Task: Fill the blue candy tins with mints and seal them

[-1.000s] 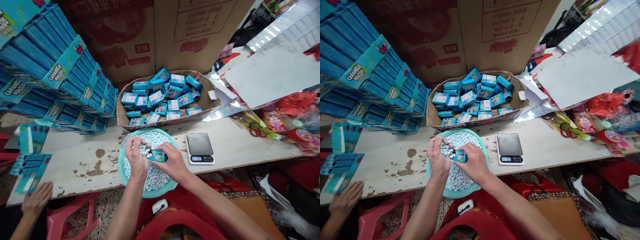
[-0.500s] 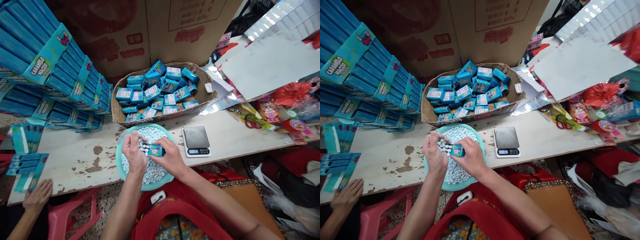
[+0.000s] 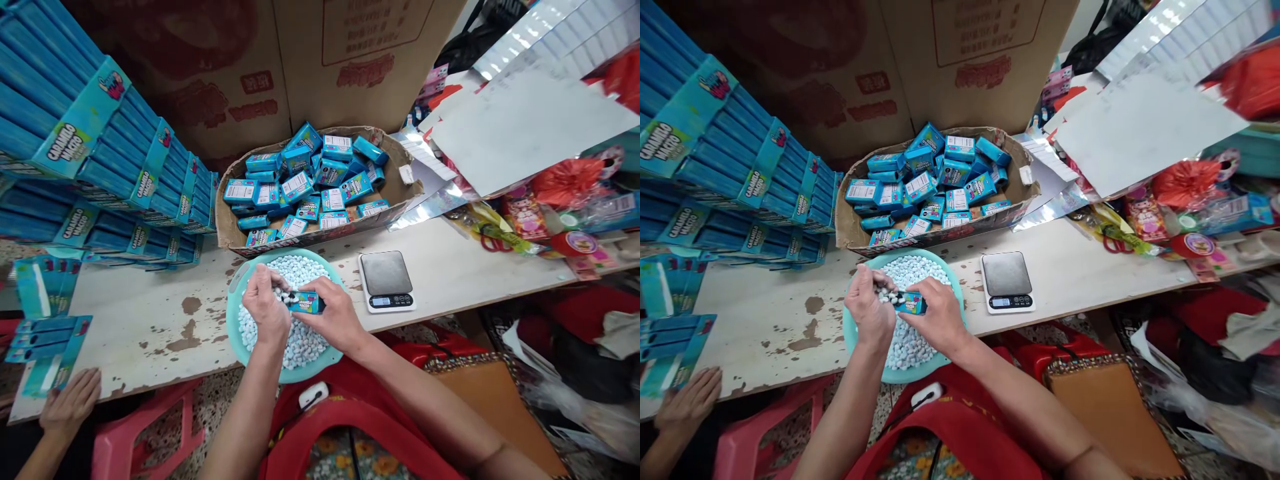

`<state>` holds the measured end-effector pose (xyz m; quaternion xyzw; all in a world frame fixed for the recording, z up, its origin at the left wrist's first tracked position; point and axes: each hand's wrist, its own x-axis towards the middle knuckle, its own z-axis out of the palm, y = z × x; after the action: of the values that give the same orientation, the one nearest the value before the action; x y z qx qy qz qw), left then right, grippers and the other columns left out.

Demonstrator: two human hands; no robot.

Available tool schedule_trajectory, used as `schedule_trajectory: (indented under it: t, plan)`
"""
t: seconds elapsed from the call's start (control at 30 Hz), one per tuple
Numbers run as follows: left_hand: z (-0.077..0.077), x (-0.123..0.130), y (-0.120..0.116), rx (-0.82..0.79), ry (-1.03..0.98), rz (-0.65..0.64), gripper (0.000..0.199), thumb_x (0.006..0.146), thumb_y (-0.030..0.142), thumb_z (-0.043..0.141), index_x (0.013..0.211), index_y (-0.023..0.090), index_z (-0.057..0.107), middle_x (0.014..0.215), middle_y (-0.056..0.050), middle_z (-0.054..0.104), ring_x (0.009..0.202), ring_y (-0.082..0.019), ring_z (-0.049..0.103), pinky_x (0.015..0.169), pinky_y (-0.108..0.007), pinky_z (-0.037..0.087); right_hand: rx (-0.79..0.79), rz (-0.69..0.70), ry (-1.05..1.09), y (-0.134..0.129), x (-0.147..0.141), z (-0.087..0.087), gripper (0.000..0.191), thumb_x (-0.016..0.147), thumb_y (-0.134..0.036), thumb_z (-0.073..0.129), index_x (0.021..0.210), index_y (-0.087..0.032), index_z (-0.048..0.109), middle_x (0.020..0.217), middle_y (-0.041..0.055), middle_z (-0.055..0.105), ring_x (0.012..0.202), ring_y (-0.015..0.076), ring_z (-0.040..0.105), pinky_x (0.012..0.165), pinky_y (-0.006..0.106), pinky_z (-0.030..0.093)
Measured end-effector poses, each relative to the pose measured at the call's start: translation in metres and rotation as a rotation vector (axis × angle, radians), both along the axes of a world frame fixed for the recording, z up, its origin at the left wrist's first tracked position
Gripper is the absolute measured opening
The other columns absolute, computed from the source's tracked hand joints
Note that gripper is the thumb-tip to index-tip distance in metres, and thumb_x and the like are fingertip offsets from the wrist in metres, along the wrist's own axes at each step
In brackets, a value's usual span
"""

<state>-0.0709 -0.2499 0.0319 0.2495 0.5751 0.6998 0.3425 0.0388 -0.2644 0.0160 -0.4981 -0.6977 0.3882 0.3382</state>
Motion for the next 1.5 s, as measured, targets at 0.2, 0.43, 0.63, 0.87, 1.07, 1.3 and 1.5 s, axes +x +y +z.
schedule_trajectory:
  t: [0.2,0.43,0.63,0.87,1.07,1.3,1.5]
  plan:
    - [-0.002,0.005,-0.002,-0.027,-0.066,-0.068,0.040,0.083,0.042,0.058,0.056,0.015,0.047,0.051,0.005,0.042,0.039,-0.005,0.037,0.037,-0.019,0.027,0.007,0.002,-0.014,0.003,0.001,-0.004,0.034,0.065,-0.023,0.080,0.095,-0.019,0.064,0.092,0.0049,0.064,0.091,0.0226,0.060,0.080,0.035,0.047]
    - [0.015,0.005,0.002,-0.025,-0.192,-0.106,0.040,0.080,0.045,0.061,0.057,0.015,0.047,0.052,0.004,0.042,0.041,-0.005,0.038,0.039,-0.019,0.028,-0.033,0.014,0.118,0.009,0.014,-0.008,0.036,0.065,-0.025,0.080,0.097,-0.022,0.063,0.094,0.0031,0.064,0.092,0.0206,0.060,0.083,0.034,0.047]
    - [-0.016,-0.016,-0.008,-0.172,0.108,-0.192,0.037,0.081,0.049,0.055,0.061,0.018,0.052,0.062,0.000,0.050,0.055,-0.011,0.049,0.050,-0.024,0.041,-0.231,0.001,0.380,0.010,0.046,-0.010,0.043,0.058,-0.035,0.083,0.095,-0.022,0.065,0.095,0.0015,0.064,0.091,0.0197,0.062,0.084,0.033,0.048]
    - [-0.040,-0.073,0.028,-0.299,1.081,-0.402,0.025,0.083,0.037,0.054,0.100,0.024,0.066,0.113,-0.008,0.060,0.109,-0.024,0.054,0.098,-0.041,0.041,-0.223,-0.536,0.214,0.018,0.142,-0.049,0.047,0.062,-0.043,0.078,0.100,-0.021,0.062,0.095,0.0032,0.064,0.087,0.0216,0.061,0.082,0.037,0.049]
    - [-0.045,-0.101,0.172,-0.899,1.688,-0.666,0.039,0.081,0.029,0.053,0.119,0.019,0.055,0.117,-0.015,0.058,0.109,-0.031,0.055,0.084,-0.041,0.047,-0.158,-0.637,0.123,0.033,0.176,-0.107,0.049,0.065,-0.049,0.073,0.102,-0.020,0.061,0.097,0.0050,0.063,0.089,0.0228,0.060,0.086,0.042,0.047]
    - [-0.053,-0.092,0.206,-1.005,1.830,-0.844,0.033,0.080,0.017,0.050,0.111,0.006,0.054,0.106,-0.026,0.063,0.101,-0.037,0.061,0.083,-0.048,0.045,0.046,-0.735,0.062,0.020,0.187,-0.091,0.066,0.072,-0.040,0.070,0.129,-0.020,0.043,0.132,0.0132,0.045,0.123,0.0277,0.044,0.102,0.050,0.039]
    - [0.017,-0.085,0.111,-0.490,1.642,-0.526,0.045,0.073,0.044,0.061,0.113,0.025,0.058,0.097,-0.002,0.065,0.090,-0.027,0.061,0.081,-0.048,0.046,0.180,-0.525,0.158,0.002,0.139,-0.017,0.039,0.078,-0.024,0.067,0.115,-0.026,0.054,0.114,0.0090,0.058,0.112,0.0235,0.054,0.102,0.045,0.041]
